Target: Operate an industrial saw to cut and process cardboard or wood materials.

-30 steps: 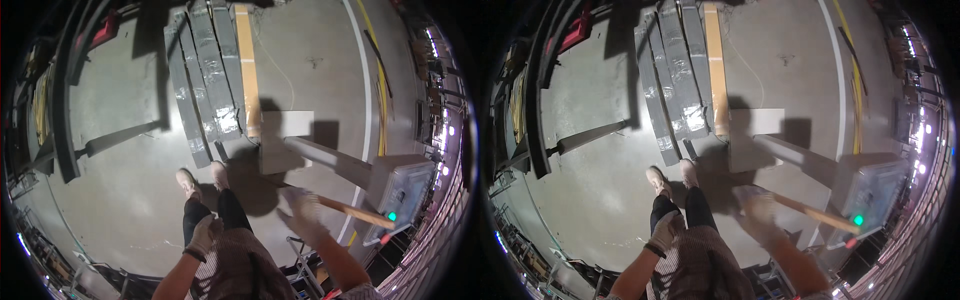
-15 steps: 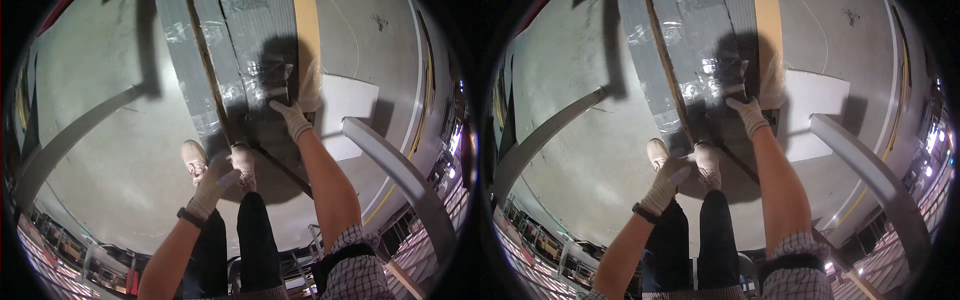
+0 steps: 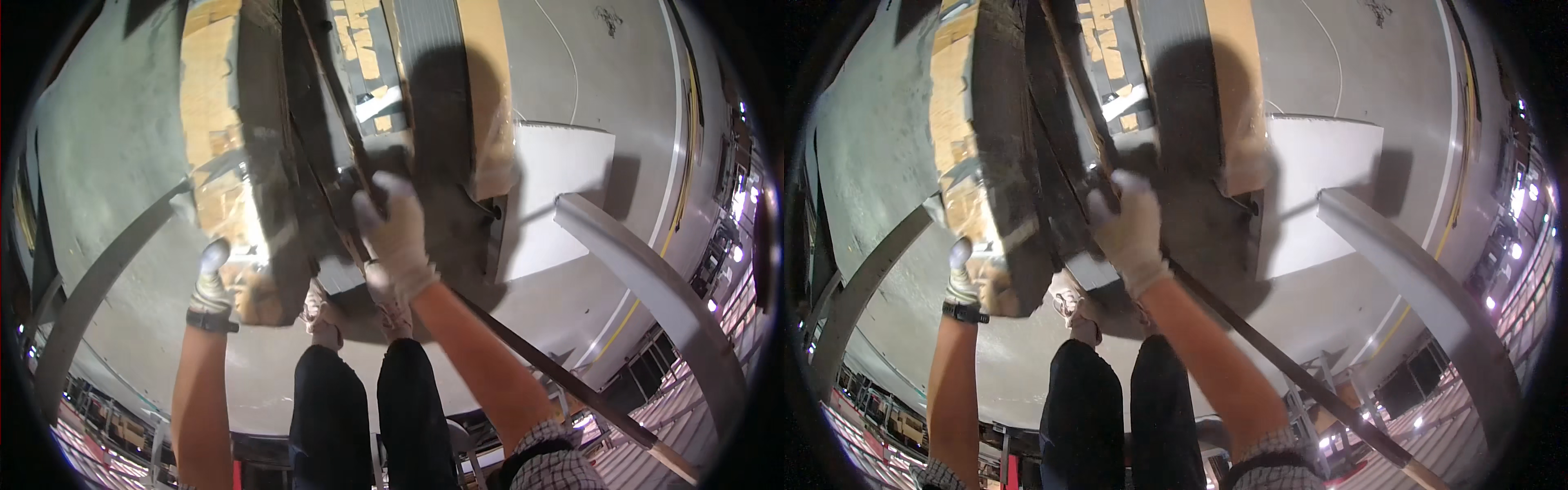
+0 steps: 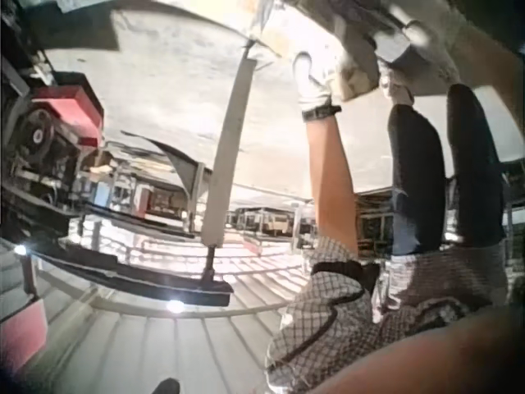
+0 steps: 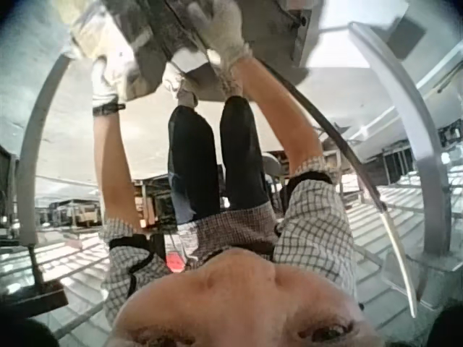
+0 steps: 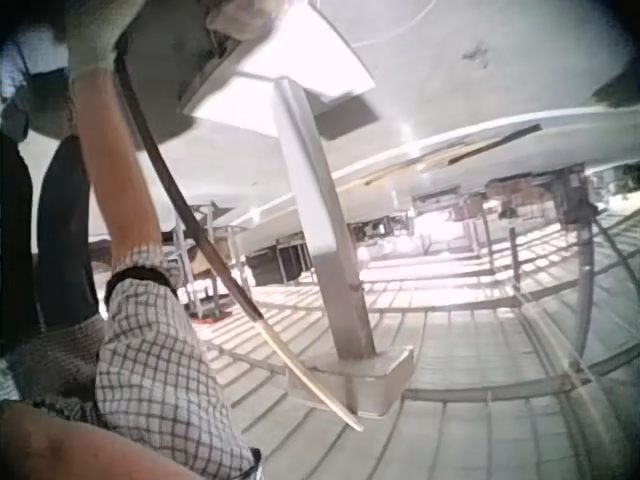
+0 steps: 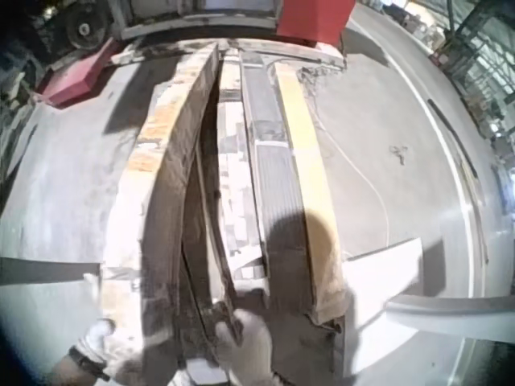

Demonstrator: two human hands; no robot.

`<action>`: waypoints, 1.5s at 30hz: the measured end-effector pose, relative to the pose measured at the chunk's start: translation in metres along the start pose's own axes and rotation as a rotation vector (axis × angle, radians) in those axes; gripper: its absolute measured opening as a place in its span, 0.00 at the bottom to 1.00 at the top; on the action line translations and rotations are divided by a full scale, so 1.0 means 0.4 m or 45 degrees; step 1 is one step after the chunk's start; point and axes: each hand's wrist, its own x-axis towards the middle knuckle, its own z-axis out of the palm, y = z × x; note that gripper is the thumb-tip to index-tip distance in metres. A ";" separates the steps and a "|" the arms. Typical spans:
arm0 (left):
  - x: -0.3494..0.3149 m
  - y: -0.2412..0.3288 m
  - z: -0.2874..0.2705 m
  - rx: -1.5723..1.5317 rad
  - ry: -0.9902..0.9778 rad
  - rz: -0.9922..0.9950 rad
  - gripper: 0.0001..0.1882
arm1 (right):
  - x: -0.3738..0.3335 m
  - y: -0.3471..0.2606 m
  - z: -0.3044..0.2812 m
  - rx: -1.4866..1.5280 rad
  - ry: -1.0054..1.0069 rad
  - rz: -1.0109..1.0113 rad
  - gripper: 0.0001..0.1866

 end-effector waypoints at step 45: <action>-0.993 -0.002 0.548 0.642 -1.105 0.213 0.23 | -0.923 -1.045 -0.727 0.102 -0.249 0.501 0.34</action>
